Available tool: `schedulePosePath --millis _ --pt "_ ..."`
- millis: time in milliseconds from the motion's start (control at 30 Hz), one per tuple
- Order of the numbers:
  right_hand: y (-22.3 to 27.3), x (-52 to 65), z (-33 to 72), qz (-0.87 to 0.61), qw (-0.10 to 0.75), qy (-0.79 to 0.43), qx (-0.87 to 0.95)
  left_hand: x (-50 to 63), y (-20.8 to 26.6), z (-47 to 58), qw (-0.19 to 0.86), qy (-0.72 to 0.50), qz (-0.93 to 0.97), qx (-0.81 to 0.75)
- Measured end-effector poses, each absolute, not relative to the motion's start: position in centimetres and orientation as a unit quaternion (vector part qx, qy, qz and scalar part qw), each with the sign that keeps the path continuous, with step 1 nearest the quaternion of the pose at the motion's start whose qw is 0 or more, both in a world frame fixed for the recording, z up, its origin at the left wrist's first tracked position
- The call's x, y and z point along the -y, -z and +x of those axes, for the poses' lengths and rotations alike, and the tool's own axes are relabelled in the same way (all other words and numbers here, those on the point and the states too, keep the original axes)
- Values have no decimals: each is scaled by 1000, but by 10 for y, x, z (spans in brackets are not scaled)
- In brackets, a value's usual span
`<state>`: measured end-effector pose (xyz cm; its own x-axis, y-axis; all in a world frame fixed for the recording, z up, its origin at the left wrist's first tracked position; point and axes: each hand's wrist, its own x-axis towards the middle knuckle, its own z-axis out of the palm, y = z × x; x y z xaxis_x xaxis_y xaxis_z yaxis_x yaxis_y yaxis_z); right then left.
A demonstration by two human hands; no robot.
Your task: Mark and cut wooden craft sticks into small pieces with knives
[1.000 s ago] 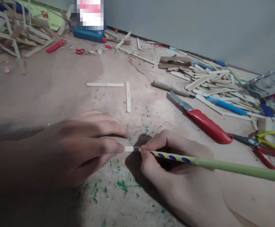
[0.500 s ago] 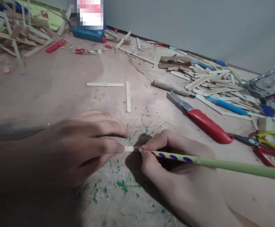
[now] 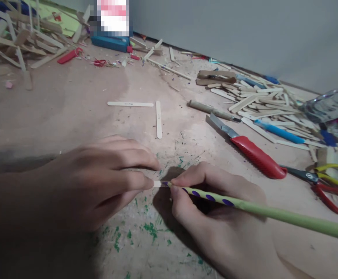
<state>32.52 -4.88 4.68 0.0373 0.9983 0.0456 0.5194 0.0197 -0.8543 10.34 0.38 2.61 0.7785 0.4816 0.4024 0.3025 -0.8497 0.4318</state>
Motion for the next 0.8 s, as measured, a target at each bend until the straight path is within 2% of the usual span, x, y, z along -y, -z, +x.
schedulePosePath --millis 800 --pt "-45 48 325 -619 357 -305 630 -5 -27 103 175 -265 926 -204"
